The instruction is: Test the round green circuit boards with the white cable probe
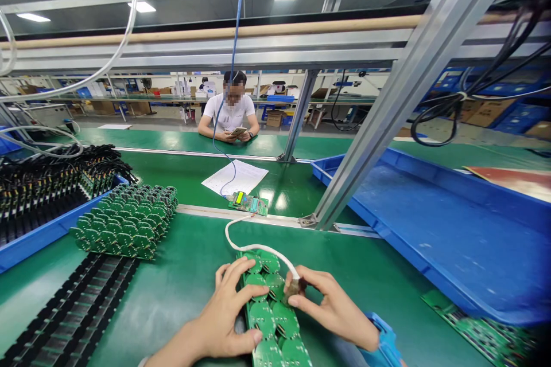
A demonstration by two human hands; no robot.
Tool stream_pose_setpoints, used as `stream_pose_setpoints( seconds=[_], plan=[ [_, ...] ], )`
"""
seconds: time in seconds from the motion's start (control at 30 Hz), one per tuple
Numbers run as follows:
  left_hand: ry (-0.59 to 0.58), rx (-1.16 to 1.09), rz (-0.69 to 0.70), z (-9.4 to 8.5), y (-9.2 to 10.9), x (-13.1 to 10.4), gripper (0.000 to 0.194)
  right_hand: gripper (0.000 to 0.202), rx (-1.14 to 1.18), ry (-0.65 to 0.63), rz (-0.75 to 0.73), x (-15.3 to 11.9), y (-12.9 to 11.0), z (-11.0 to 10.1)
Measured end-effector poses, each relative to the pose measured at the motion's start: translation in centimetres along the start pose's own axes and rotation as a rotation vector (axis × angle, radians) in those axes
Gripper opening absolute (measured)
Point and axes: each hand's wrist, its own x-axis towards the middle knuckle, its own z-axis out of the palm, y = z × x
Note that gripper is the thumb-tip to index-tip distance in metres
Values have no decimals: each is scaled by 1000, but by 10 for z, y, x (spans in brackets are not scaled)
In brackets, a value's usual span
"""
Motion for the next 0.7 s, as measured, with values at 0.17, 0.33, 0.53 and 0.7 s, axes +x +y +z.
stream_pose_setpoints(
  seconds=[0.17,0.33,0.53,0.7],
  plan=[
    [-2,1,4,0,0,0,57,37,8,3,-1,1,-1,-1],
    [3,3,5,0,0,0,56,38,11,3,-1,0,-1,0],
    [8,4,14,0,0,1,57,37,-6,6,-3,1,0,0],
    [3,4,12,-1,0,0,57,38,-16,6,5,0,1,1]
  ],
)
